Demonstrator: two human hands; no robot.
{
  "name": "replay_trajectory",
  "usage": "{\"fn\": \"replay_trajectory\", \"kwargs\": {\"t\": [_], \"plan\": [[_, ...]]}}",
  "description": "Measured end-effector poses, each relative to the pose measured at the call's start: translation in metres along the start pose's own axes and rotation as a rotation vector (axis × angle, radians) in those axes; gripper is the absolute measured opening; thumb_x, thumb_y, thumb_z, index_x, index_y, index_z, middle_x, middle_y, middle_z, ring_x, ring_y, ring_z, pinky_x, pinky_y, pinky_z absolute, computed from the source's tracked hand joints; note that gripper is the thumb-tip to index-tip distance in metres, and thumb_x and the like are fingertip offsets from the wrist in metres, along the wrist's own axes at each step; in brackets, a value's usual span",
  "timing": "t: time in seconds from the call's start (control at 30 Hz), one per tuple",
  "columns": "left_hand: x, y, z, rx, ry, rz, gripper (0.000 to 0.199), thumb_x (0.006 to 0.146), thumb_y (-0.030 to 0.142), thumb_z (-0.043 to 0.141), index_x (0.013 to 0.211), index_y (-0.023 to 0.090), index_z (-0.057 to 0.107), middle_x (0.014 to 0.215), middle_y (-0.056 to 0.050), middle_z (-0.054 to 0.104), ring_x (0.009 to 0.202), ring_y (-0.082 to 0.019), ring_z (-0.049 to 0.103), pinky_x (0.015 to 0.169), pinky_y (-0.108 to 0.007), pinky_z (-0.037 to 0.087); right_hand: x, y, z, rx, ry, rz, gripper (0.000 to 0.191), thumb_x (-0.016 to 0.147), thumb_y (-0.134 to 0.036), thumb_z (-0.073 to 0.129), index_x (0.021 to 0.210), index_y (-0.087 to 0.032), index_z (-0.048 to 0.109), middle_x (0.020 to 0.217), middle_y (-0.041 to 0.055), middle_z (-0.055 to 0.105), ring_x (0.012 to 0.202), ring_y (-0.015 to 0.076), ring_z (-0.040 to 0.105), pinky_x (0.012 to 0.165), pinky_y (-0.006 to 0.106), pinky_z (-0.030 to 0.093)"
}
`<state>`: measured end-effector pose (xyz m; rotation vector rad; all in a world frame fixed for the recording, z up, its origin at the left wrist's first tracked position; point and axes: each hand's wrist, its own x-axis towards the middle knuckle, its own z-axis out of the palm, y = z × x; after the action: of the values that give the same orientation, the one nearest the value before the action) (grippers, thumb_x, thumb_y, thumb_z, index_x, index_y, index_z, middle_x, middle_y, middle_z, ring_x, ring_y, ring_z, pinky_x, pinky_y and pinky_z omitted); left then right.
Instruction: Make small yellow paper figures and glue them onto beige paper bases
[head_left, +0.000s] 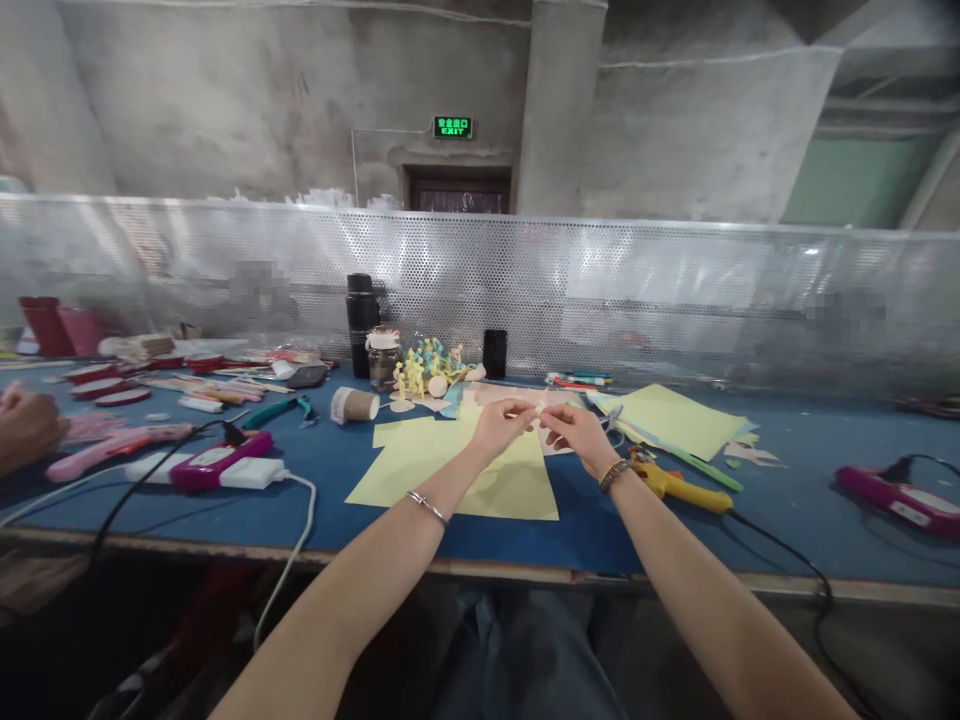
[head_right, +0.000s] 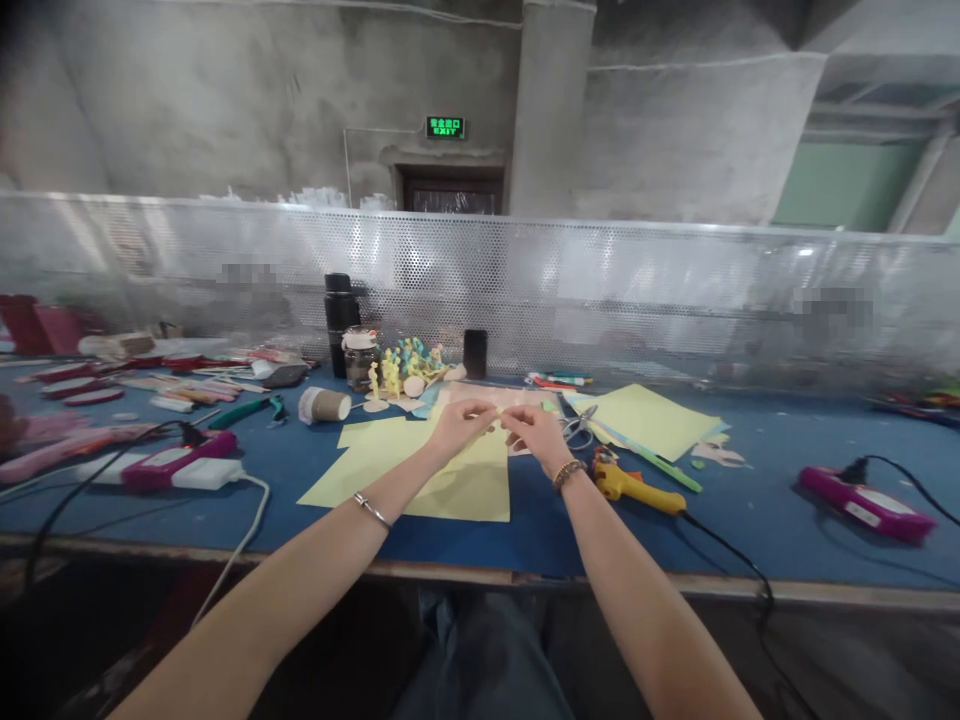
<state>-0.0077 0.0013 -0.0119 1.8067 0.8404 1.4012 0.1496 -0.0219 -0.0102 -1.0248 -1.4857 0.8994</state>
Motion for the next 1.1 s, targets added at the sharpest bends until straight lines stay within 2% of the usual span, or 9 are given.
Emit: {"fn": "replay_trajectory", "kwargs": {"t": [0.2,0.4,0.6,0.8,0.97,1.1], "plan": [[0.0025,-0.0019,0.0002,0.026,0.022,-0.006,0.026,0.072,0.036,0.063,0.082,0.013,0.066,0.081,-0.007,0.068,0.061,-0.015,0.064,0.058,-0.025,0.05,-0.0006,-0.0023,0.0006,0.014,-0.008,-0.012,0.029,0.067,-0.04,0.065,0.081,-0.015,0.062,0.075,0.0018,0.062,0.049,0.0074,0.056,0.043,0.018,0.044],[0.0012,0.0009,-0.0007,0.089,0.013,0.043,0.021,0.068,0.032,0.066,0.08,0.015,0.066,0.079,-0.006,0.069,0.069,-0.016,0.064,0.064,-0.027,0.05,0.0004,-0.0009,0.0003,0.019,-0.018,0.0,0.028,0.068,-0.041,0.065,0.076,-0.015,0.059,0.074,0.0012,0.059,0.049,0.0065,0.055,0.041,0.016,0.043],[-0.0009,0.0064,-0.0019,0.091,-0.015,0.051,0.03,0.07,0.031,0.065,0.096,0.015,0.063,0.075,-0.005,0.068,0.067,-0.015,0.063,0.062,-0.025,0.049,0.0008,-0.0003,0.0004,0.02,-0.044,-0.009,0.026,0.07,-0.041,0.062,0.075,-0.016,0.057,0.077,0.0011,0.059,0.049,0.0063,0.056,0.041,0.015,0.042],[0.0002,0.0033,-0.001,0.05,-0.042,0.075,0.028,0.072,0.035,0.064,0.093,0.018,0.067,0.096,-0.008,0.067,0.076,-0.016,0.063,0.07,-0.027,0.051,-0.0002,-0.0015,0.0021,-0.095,-0.038,-0.053,0.023,0.071,-0.039,0.061,0.071,-0.016,0.056,0.066,0.0002,0.058,0.047,0.008,0.056,0.041,0.017,0.044],[0.0015,-0.0019,0.0,-0.008,-0.062,0.03,0.028,0.072,0.038,0.064,0.087,0.014,0.067,0.088,-0.008,0.068,0.075,-0.017,0.063,0.068,-0.029,0.053,-0.001,-0.002,0.002,-0.029,-0.055,-0.044,0.024,0.071,-0.039,0.061,0.074,-0.016,0.057,0.072,0.0013,0.059,0.048,0.0076,0.057,0.041,0.017,0.044],[0.001,-0.0001,0.001,-0.049,-0.058,0.005,0.029,0.071,0.038,0.064,0.086,0.013,0.066,0.087,-0.008,0.067,0.075,-0.016,0.063,0.068,-0.03,0.054,-0.0001,-0.0013,0.0017,0.025,-0.056,-0.016,0.026,0.07,-0.041,0.061,0.073,-0.016,0.055,0.071,0.0,0.057,0.048,0.0073,0.056,0.04,0.016,0.043]]}}
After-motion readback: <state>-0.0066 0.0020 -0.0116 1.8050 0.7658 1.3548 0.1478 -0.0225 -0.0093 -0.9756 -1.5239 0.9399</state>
